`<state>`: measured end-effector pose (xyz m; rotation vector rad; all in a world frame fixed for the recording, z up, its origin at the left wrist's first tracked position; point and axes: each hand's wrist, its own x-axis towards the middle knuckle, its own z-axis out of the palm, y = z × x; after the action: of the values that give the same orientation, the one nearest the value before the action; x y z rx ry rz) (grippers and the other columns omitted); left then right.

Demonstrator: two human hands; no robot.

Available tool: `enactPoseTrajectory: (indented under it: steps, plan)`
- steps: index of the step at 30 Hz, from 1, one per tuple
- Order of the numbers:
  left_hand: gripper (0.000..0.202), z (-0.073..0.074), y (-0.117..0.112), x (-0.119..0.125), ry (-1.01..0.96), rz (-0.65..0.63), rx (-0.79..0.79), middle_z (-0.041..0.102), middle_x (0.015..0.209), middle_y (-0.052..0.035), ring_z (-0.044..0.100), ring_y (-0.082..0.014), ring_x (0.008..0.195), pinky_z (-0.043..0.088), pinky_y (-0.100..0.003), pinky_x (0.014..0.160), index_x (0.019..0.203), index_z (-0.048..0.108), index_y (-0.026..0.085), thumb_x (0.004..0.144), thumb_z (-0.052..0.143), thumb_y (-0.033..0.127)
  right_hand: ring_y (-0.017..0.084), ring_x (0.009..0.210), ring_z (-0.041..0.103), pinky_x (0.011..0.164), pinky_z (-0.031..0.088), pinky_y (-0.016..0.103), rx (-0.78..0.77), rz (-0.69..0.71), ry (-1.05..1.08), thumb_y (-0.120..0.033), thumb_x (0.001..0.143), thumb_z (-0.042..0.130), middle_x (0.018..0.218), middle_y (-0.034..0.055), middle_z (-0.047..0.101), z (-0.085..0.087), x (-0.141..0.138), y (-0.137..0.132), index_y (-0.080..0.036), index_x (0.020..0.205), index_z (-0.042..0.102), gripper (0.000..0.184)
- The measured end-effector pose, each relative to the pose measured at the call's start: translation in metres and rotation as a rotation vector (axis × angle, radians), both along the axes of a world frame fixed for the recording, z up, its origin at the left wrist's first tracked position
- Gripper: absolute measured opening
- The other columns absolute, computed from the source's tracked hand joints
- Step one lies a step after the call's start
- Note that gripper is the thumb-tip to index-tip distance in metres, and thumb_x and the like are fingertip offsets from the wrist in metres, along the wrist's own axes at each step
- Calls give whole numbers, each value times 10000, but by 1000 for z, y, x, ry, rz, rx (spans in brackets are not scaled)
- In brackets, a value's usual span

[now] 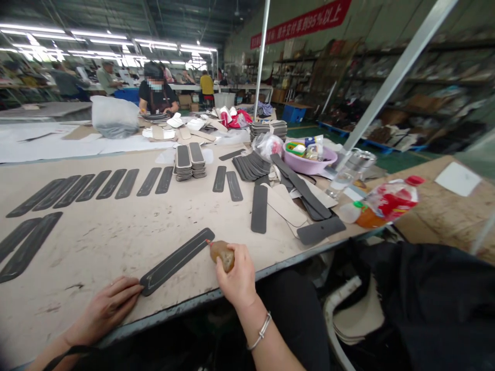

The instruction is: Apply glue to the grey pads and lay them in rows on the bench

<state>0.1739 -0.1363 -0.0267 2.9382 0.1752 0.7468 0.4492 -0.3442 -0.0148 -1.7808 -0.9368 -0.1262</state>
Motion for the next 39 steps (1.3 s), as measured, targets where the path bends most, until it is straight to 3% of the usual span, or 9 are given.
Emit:
enactPoseTrajectory:
  steps: [3,8,11,17,24,28,34,39]
  plan:
    - [207,-4,4,-1,-3,-5,25,705,938,-51,669,-146,848,543,-229,827,976,685,217,888,498,220,231,851,571,761,496,387,58,18,42,-217,754,581,918,53,559,1,-4,3,-212,1025,492,286]
    - [207,-4,5,-2,1,-17,37,713,932,-45,671,-140,844,543,-226,835,977,685,215,884,500,215,204,816,574,730,499,348,104,325,163,-191,714,566,906,38,562,7,-44,9,-215,1024,487,321]
    - [209,-1,4,0,3,-26,52,712,925,-47,669,-139,840,541,-229,842,969,683,206,891,489,215,206,815,570,724,491,344,62,391,106,-175,701,566,890,36,564,9,-54,12,-214,1007,497,316]
    - [216,1,3,1,11,-26,13,713,905,-47,673,-144,820,556,-225,797,971,679,217,885,481,210,227,854,569,758,496,382,17,133,54,-177,743,560,920,59,559,1,-18,13,-208,1032,494,297]
    - [210,-10,9,-1,-44,-30,56,711,907,-43,671,-145,798,559,-229,795,981,672,231,890,483,245,229,867,578,785,504,393,83,-96,88,-258,759,603,937,52,571,-10,15,11,-212,1021,502,284]
    - [200,-10,9,-1,-32,-17,79,711,917,-44,671,-143,806,554,-231,812,977,669,222,895,489,250,231,866,579,792,500,397,74,-110,111,-261,752,599,933,56,578,-9,14,14,-205,1001,509,270]
    - [202,-5,5,-3,-4,-14,56,708,931,-42,670,-138,841,541,-215,841,974,680,212,890,498,233,217,815,587,739,507,362,35,12,179,-248,739,599,911,40,591,-8,0,8,-210,1001,518,278]
    - [187,3,0,2,11,-12,1,693,925,-46,656,-125,845,515,-214,872,979,656,195,890,493,171,245,833,595,753,509,394,26,-105,171,-320,754,621,919,62,600,-14,8,3,-204,999,533,285]
